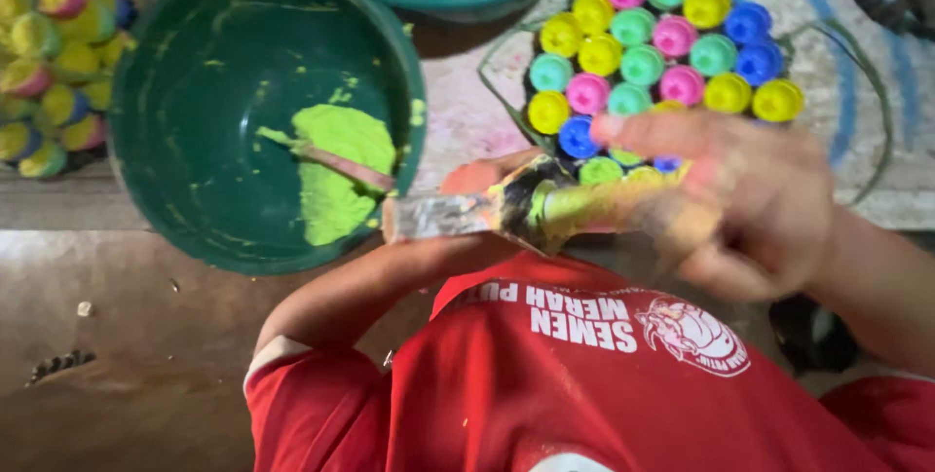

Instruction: The person scoops green dough from a green basin using a wooden stick and a metal mold. They press the dough into small, colorful plastic molds arranged in a tray, repeating the process to fill multiple molds.

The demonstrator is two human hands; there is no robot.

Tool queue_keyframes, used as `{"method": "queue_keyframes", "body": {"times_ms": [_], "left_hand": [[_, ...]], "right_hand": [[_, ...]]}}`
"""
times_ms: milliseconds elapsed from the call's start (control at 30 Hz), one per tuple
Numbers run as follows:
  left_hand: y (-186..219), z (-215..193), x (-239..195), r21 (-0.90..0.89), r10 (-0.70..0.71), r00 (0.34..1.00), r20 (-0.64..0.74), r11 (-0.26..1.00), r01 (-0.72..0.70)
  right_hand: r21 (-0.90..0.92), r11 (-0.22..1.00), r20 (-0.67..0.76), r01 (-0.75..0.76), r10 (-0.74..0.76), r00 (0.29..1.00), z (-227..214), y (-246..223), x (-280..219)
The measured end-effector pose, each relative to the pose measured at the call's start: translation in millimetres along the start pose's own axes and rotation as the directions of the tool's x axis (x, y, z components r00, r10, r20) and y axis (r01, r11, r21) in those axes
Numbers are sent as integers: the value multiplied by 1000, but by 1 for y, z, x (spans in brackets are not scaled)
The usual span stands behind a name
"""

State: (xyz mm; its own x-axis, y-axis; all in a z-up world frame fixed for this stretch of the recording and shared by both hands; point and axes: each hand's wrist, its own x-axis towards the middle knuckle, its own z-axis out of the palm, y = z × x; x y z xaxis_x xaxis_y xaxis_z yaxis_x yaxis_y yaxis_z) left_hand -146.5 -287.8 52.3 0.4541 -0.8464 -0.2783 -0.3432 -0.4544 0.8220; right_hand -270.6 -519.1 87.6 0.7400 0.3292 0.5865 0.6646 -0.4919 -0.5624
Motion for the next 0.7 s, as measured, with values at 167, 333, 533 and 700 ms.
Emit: {"method": "queue_keyframes", "body": {"times_ms": [167, 333, 533, 700], "left_hand": [[-4, 51, 32, -65, 302, 943, 138, 953, -296], [-24, 117, 64, -363, 317, 904, 289, 909, -203], [-23, 134, 131, -131, 354, 856, 377, 935, -329], [-1, 100, 142, -528, 481, 853, 204, 787, -318]], "right_hand": [[-364, 927, -20, 92, -106, 994, -9, -26, -42], [-325, 940, -54, -107, 95, 994, -12, -20, -74], [-48, 919, -118, -391, 384, 916, -39, 4, -107], [721, 336, 345, -605, 583, 735, -86, 26, -154]]}}
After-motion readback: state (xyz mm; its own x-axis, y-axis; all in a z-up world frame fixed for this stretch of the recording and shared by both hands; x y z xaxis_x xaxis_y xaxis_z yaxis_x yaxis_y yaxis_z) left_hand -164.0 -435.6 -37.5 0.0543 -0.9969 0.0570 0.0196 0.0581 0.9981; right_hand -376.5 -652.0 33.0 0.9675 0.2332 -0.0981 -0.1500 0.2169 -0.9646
